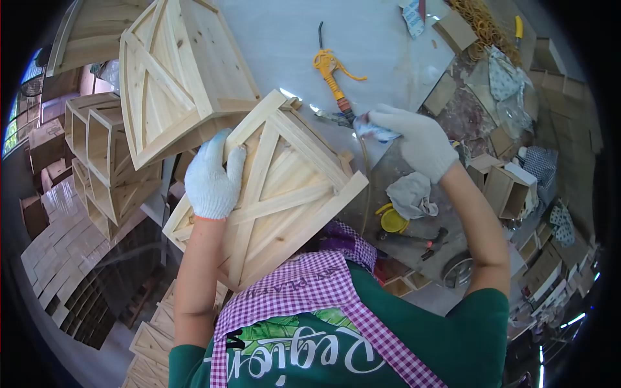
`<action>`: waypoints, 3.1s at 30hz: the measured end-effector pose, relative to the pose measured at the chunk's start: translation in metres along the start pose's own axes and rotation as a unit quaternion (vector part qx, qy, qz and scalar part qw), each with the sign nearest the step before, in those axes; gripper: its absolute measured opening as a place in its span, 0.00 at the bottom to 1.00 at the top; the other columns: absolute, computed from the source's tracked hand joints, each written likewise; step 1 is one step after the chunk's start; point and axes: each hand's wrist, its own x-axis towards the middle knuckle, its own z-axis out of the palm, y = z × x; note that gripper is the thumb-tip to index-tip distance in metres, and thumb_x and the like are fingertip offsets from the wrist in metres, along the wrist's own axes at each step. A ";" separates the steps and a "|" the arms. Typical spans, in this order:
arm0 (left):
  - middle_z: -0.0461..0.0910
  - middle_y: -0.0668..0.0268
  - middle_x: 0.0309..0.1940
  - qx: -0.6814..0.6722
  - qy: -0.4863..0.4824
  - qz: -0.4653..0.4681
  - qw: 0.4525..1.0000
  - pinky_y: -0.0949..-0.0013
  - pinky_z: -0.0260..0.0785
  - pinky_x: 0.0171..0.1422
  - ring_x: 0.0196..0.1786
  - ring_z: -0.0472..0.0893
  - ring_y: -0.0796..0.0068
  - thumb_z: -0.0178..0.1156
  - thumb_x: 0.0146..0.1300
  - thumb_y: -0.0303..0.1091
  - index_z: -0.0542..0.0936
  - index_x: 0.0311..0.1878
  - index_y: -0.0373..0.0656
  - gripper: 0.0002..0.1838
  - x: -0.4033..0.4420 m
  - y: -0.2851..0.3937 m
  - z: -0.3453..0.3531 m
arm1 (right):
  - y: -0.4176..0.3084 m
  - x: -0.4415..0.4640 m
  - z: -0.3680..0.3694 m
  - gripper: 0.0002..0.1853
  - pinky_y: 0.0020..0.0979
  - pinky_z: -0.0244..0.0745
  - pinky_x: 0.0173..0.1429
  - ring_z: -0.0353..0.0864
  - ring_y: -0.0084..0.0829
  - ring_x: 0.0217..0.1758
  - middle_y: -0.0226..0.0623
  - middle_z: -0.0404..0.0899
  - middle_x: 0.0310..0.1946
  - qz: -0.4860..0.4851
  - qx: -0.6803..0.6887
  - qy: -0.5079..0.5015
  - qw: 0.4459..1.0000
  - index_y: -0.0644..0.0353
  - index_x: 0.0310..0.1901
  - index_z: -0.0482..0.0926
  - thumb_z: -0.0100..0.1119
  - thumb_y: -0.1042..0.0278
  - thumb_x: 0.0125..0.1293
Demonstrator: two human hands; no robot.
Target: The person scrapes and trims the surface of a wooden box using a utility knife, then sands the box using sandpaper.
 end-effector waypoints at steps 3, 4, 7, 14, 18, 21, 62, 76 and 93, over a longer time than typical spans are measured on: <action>0.86 0.52 0.46 0.008 -0.004 -0.009 1.000 0.54 0.78 0.50 0.45 0.86 0.49 0.64 0.69 0.45 0.84 0.57 0.44 0.19 -0.002 -0.002 0.002 | -0.038 -0.029 0.023 0.25 0.33 0.80 0.62 0.87 0.45 0.57 0.46 0.85 0.57 0.010 0.247 0.224 0.943 0.54 0.62 0.83 0.63 0.79 0.62; 0.86 0.53 0.45 0.014 -0.007 -0.011 1.000 0.54 0.78 0.50 0.46 0.86 0.50 0.64 0.70 0.46 0.84 0.57 0.44 0.20 -0.002 -0.003 0.003 | -0.039 -0.038 0.040 0.25 0.33 0.80 0.62 0.87 0.45 0.57 0.46 0.85 0.57 0.009 0.246 0.224 0.943 0.54 0.62 0.83 0.63 0.79 0.62; 0.86 0.53 0.45 0.014 -0.012 -0.011 1.000 0.54 0.78 0.51 0.46 0.86 0.50 0.63 0.70 0.47 0.84 0.58 0.44 0.20 -0.007 -0.004 0.001 | -0.032 -0.063 0.086 0.29 0.37 0.80 0.63 0.86 0.47 0.57 0.48 0.86 0.55 0.155 0.122 0.033 0.980 0.55 0.63 0.83 0.58 0.83 0.58; 0.86 0.53 0.45 0.014 0.011 -0.009 1.000 0.53 0.78 0.51 0.46 0.86 0.51 0.63 0.70 0.48 0.83 0.58 0.45 0.21 -0.002 -0.005 0.005 | -0.057 -0.061 0.048 0.32 0.43 0.79 0.59 0.85 0.47 0.55 0.46 0.85 0.57 0.122 -0.080 0.236 0.961 0.53 0.64 0.81 0.56 0.85 0.55; 0.86 0.53 0.44 -0.001 0.005 -0.011 1.000 0.53 0.79 0.50 0.45 0.86 0.51 0.63 0.70 0.49 0.83 0.57 0.45 0.21 -0.004 -0.008 0.004 | -0.072 -0.055 0.022 0.34 0.43 0.79 0.58 0.85 0.45 0.55 0.44 0.84 0.59 0.024 -0.165 0.281 0.945 0.51 0.65 0.80 0.57 0.84 0.54; 0.86 0.53 0.48 -0.011 -0.030 -0.040 0.999 0.55 0.78 0.53 0.49 0.86 0.51 0.62 0.70 0.48 0.83 0.59 0.45 0.21 -0.002 -0.003 -0.001 | -0.087 -0.044 0.006 0.33 0.42 0.79 0.56 0.86 0.45 0.53 0.46 0.83 0.60 0.056 -0.184 0.278 0.941 0.52 0.65 0.80 0.58 0.83 0.54; 0.86 0.54 0.40 0.005 -0.031 -0.011 0.999 0.52 0.78 0.48 0.42 0.86 0.51 0.65 0.67 0.49 0.84 0.53 0.46 0.20 -0.001 -0.001 0.002 | -0.063 0.015 -0.006 0.20 0.42 0.74 0.66 0.79 0.48 0.63 0.44 0.80 0.55 -0.191 -0.037 -0.073 0.978 0.56 0.54 0.81 0.62 0.76 0.59; 0.84 0.56 0.36 -0.050 0.006 0.016 0.999 0.50 0.79 0.47 0.41 0.86 0.54 0.61 0.67 0.51 0.84 0.45 0.47 0.18 -0.005 -0.012 0.008 | -0.052 -0.041 -0.007 0.22 0.46 0.80 0.59 0.83 0.56 0.55 0.51 0.85 0.53 0.052 -0.231 -0.037 0.971 0.58 0.57 0.82 0.59 0.78 0.59; 0.73 0.48 0.72 -0.456 0.104 -0.271 0.841 0.61 0.62 0.80 0.75 0.72 0.59 0.64 0.72 0.39 0.68 0.74 0.31 0.33 -0.296 -0.123 0.022 | -0.110 -0.052 0.100 0.26 0.47 0.70 0.74 0.77 0.51 0.71 0.50 0.80 0.66 -0.107 -0.262 0.227 0.932 0.61 0.64 0.81 0.59 0.85 0.62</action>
